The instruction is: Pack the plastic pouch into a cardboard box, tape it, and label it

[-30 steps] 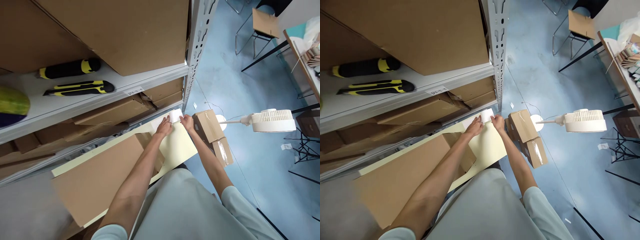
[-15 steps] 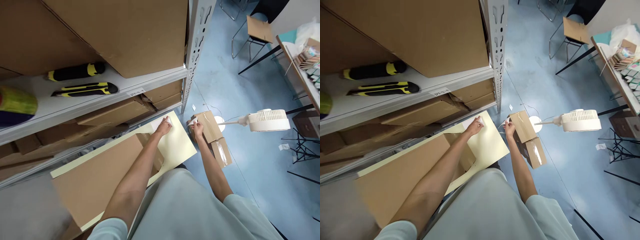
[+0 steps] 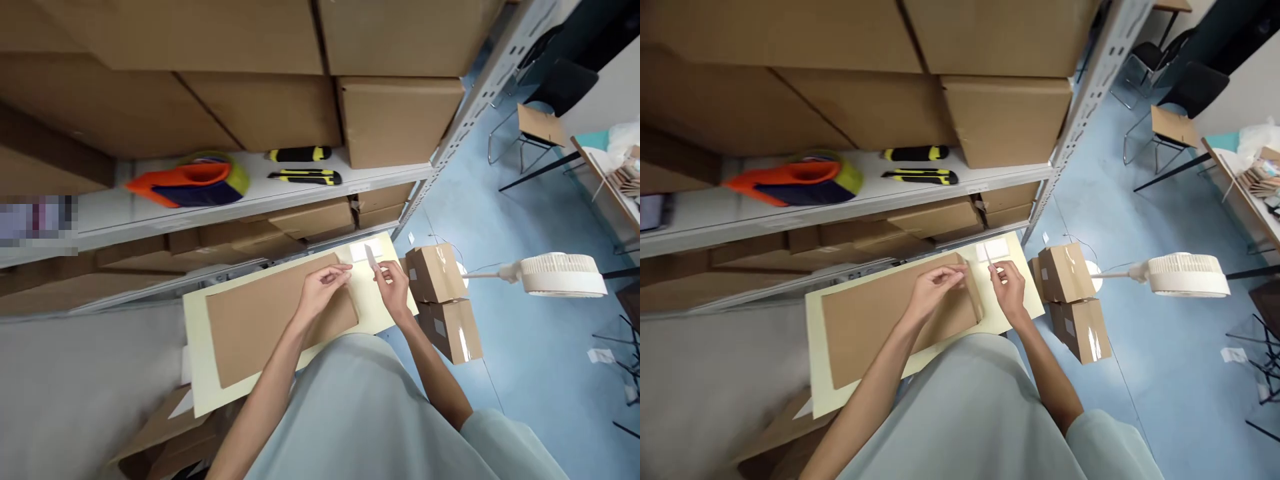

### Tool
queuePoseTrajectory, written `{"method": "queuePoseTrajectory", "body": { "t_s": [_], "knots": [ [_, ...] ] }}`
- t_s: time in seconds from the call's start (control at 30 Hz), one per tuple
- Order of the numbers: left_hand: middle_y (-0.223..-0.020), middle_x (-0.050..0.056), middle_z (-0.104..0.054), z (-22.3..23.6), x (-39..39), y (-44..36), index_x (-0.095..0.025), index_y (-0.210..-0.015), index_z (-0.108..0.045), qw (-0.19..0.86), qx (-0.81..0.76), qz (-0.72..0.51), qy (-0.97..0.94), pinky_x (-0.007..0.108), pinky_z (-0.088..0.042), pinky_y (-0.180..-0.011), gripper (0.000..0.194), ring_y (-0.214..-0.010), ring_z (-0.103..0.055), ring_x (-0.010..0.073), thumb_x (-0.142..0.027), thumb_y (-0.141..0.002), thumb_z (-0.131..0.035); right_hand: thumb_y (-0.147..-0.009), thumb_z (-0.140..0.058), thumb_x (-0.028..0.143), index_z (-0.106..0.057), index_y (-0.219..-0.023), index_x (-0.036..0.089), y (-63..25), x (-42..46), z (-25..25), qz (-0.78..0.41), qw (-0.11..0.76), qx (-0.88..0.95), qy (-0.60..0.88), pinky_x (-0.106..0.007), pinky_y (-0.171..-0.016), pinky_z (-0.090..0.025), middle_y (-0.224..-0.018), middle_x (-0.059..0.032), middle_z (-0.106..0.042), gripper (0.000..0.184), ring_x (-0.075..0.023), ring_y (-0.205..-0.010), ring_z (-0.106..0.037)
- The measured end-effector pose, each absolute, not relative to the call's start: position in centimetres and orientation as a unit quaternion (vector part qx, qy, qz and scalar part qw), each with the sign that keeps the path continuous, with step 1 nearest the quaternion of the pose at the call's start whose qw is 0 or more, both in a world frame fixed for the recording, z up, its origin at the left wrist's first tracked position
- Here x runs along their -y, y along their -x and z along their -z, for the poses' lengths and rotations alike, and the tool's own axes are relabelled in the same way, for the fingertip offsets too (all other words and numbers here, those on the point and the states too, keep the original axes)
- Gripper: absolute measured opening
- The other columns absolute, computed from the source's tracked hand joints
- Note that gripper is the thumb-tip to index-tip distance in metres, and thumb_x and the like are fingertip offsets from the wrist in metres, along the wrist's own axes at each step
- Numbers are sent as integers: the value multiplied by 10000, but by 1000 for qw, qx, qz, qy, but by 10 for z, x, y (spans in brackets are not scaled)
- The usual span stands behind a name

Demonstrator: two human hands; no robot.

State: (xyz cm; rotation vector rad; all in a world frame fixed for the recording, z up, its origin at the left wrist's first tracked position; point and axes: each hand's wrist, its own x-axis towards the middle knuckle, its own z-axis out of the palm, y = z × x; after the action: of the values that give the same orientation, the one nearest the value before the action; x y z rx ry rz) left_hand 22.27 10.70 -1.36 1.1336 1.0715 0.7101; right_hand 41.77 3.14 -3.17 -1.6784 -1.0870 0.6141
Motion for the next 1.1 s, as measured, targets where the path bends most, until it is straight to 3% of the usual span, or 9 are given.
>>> {"method": "queuePoseTrajectory", "body": {
  "t_s": [0.13,0.33,0.43,0.53,0.67,0.77,0.9,1.0,1.1],
  "knots": [
    [-1242,170,-817,-1,-71,-150,-188,-1071,-853,653,-508,-335,-452,437,-679,-893,546,-1076,-783,297,-678,-828,-839,-1088,-626,367,-770,-1021,238,-360,-21,14,-253,505,557,608,-325,-778,-679,-1060,-89,-772,205,-202,-917,-771],
    [-998,128,-831,20,-35,-73,-177,-993,-833,602,-583,-397,-375,440,-667,-923,670,-901,-784,258,-632,-537,-1014,-1080,-586,225,-765,-1115,260,-296,-4,1,-236,471,659,537,-390,-982,-661,-1179,-112,-785,186,-228,-1099,-781],
    [-1107,154,-823,28,-26,-49,-163,-1108,-804,593,-593,-425,-340,507,-662,-969,707,-907,-796,274,-651,-621,-959,-1052,-577,183,-753,-1098,268,-274,2,-5,-256,465,670,519,-418,-1011,-651,-1245,-120,-767,201,-238,-1159,-766],
    [-1403,184,-743,22,-23,-31,-196,-1303,-747,546,-596,-463,-363,551,-581,-1138,624,-1204,-765,327,-630,-856,-789,-1029,-611,206,-739,-1003,257,-260,5,-11,-321,468,652,503,-454,-1080,-626,-1394,-139,-700,140,-252,-1235,-746],
    [-1689,130,-526,-8,-26,-12,-265,-1523,-631,439,-577,-443,-528,509,-357,-1336,635,-1609,-443,321,-550,-959,-700,-1044,-630,302,-691,-855,228,-252,-2,-22,-470,435,613,462,-431,-975,-645,-1436,-153,-673,212,-253,-1171,-765],
    [-1488,130,-702,-30,-32,-4,-241,-1379,-738,516,-490,-301,-634,492,-464,-1244,561,-1420,-631,340,-585,-937,-724,-1047,-658,391,-687,-819,230,-246,-10,-31,-516,412,609,439,-383,-902,-620,-1246,-136,-750,281,-260,-1169,-733],
    [-1014,90,-820,-36,-33,-3,-201,-1010,-799,631,-452,-224,-590,367,-610,-839,509,-927,-760,278,-692,-900,-722,-1034,-678,556,-726,-1060,239,-237,-13,-37,-533,450,544,465,-338,-869,-606,-1155,-103,-772,322,-224,-1056,-737],
    [-965,91,-820,-30,-28,-6,-196,-967,-773,649,-501,-302,-487,333,-595,-768,572,-880,-754,259,-742,-799,-805,-987,-637,743,-689,-1244,238,-229,-8,-34,-547,483,454,512,-335,-794,-634,-1115,-93,-792,569,-220,-957,-754],
    [-977,104,-828,-24,-20,-10,-196,-960,-767,657,-522,-346,-421,336,-606,-787,591,-905,-767,262,-727,-726,-880,-822,-778,808,-718,-1097,220,-219,0,-27,-564,484,403,534,-348,-772,-650,-1037,-85,-803,652,-232,-895,-760]
  ]
}}
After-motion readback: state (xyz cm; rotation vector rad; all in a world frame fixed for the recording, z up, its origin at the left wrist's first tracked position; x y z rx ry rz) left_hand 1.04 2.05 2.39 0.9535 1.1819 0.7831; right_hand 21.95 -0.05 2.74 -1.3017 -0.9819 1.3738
